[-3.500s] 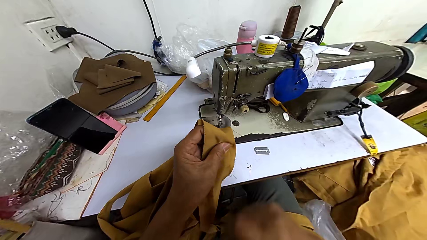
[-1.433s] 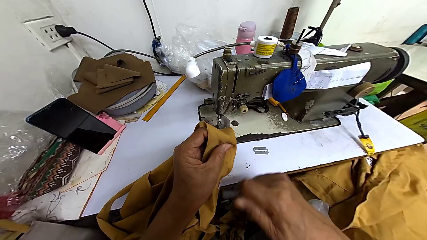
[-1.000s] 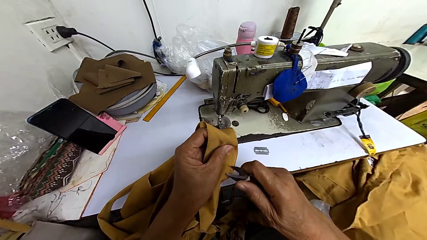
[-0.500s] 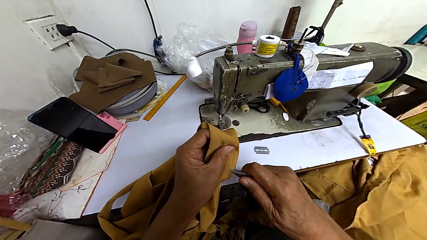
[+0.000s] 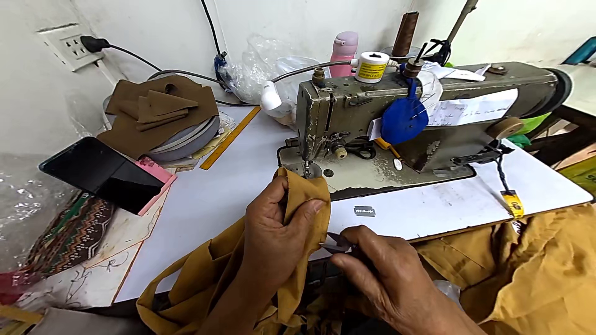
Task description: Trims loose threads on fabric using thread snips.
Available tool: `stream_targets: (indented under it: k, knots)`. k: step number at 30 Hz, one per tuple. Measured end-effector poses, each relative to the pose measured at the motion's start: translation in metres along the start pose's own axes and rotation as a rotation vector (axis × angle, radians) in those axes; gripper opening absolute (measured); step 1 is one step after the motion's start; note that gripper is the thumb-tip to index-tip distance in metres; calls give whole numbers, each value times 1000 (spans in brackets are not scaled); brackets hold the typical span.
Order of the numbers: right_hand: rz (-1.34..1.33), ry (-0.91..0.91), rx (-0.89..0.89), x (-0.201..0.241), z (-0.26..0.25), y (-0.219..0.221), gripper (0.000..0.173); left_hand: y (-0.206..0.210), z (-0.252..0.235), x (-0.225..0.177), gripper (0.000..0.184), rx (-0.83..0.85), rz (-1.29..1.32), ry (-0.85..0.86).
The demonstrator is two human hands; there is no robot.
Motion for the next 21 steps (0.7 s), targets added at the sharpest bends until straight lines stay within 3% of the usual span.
stream_targets:
  k: [11, 16, 21]
  knots:
    - [67, -67, 46, 1, 0, 2, 37, 1, 1, -2, 20, 10, -37, 30]
    - [-98, -129, 384, 32, 17, 4, 35, -2, -1, 0, 22, -7, -52, 23]
    - [-21, -51, 96, 7, 5, -1, 36, -1, -1, -1, 23, -7, -46, 25]
Point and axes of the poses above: each hand's wrist, its own z-axis away from the middle knuckle, its own y-axis out of the palm, x = y × z, the point moved 4 cm from there along -z, towards the middle knuckle, and after that the axes turned 12 degrees about y, right-handed, at the moved point
